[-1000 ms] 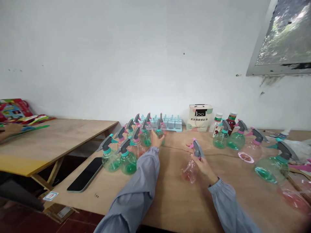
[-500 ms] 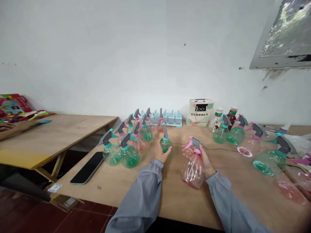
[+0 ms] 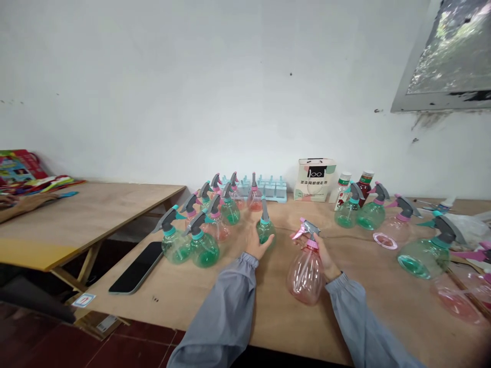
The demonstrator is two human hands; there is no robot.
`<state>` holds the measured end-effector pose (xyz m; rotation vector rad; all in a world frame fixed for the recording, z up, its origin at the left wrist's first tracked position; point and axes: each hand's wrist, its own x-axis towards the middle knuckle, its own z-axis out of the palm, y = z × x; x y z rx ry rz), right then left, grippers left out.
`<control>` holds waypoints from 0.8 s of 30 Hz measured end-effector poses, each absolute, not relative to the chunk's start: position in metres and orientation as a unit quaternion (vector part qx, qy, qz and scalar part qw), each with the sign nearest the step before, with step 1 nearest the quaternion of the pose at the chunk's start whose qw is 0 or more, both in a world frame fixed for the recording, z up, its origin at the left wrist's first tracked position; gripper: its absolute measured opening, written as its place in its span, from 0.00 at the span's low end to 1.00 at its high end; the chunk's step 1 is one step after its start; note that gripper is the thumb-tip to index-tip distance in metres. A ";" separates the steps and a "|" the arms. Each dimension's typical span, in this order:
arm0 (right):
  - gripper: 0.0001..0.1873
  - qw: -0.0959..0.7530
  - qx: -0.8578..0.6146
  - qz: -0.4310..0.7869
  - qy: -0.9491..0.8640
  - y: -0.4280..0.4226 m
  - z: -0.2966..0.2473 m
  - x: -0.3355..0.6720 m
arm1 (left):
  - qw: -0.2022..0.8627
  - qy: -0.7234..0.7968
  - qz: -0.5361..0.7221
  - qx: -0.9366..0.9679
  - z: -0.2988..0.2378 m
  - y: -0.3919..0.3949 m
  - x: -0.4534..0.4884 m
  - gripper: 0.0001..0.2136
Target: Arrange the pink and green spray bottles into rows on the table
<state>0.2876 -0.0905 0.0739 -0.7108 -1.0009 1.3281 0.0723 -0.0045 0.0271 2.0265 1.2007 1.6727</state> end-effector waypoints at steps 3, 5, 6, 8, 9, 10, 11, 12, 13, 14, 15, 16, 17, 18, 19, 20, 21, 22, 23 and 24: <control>0.24 0.645 -0.320 0.548 -0.427 -0.090 0.073 0.287 | 0.127 0.408 0.577 0.697 0.028 -0.005 0.074 0.33; 0.23 0.649 -0.314 0.547 -0.427 -0.090 0.074 0.286 | 0.127 0.409 0.576 0.697 0.028 -0.005 0.074 0.33; 0.23 0.644 -0.310 0.553 -0.429 -0.090 0.074 0.286 | 0.127 0.410 0.575 0.696 0.028 -0.005 0.074 0.33; 0.23 0.628 -0.306 0.568 -0.435 -0.090 0.074 0.286 | 0.129 0.412 0.576 0.694 0.027 -0.005 0.074 0.33; 0.22 0.622 -0.307 0.572 -0.437 -0.091 0.074 0.286 | 0.132 0.412 0.576 0.694 0.027 -0.005 0.074 0.33; 0.22 0.620 -0.310 0.572 -0.438 -0.091 0.074 0.286 | 0.135 0.412 0.576 0.693 0.027 -0.004 0.074 0.33; 0.21 0.624 -0.314 0.567 -0.438 -0.091 0.074 0.286 | 0.138 0.412 0.576 0.693 0.026 -0.004 0.073 0.33; 0.21 0.631 -0.316 0.559 -0.436 -0.091 0.074 0.286 | 0.141 0.411 0.576 0.692 0.026 -0.004 0.073 0.33; 0.20 0.640 -0.314 0.550 -0.435 -0.091 0.074 0.286 | 0.144 0.411 0.576 0.692 0.027 -0.004 0.073 0.33; 0.20 0.650 -0.309 0.543 -0.433 -0.091 0.074 0.285 | 0.146 0.412 0.575 0.691 0.027 -0.004 0.073 0.33; 0.20 0.658 -0.301 0.539 -0.431 -0.090 0.074 0.285 | 0.148 0.413 0.575 0.691 0.027 -0.004 0.073 0.33; 0.20 0.663 -0.293 0.540 -0.428 -0.090 0.073 0.285 | 0.149 0.413 0.575 0.690 0.028 -0.004 0.073 0.34; 0.22 0.664 -0.285 0.546 -0.424 -0.089 0.073 0.285 | 0.150 0.414 0.573 0.691 0.028 -0.004 0.072 0.34; 0.23 0.663 -0.278 0.554 -0.419 -0.089 0.073 0.284 | 0.150 0.414 0.573 0.692 0.028 -0.004 0.072 0.34; 0.24 0.662 -0.273 0.562 -0.414 -0.089 0.073 0.284 | 0.149 0.414 0.573 0.692 0.028 -0.004 0.072 0.34; 0.24 0.660 -0.270 0.569 -0.411 -0.089 0.073 0.285 | 0.147 0.414 0.573 0.692 0.028 -0.004 0.072 0.34; 0.23 0.659 -0.269 0.571 -0.409 -0.089 0.073 0.285 | 0.146 0.416 0.572 0.692 0.028 -0.004 0.072 0.34; 0.22 0.659 -0.272 0.569 -0.410 -0.090 0.073 0.286 | 0.144 0.417 0.572 0.691 0.028 -0.004 0.072 0.34; 0.21 0.659 -0.278 0.565 -0.411 -0.091 0.074 0.286 | 0.142 0.418 0.572 0.691 0.028 -0.004 0.073 0.34; 0.20 0.657 -0.286 0.560 -0.415 -0.093 0.074 0.287 | 0.140 0.417 0.572 0.692 0.028 -0.004 0.073 0.34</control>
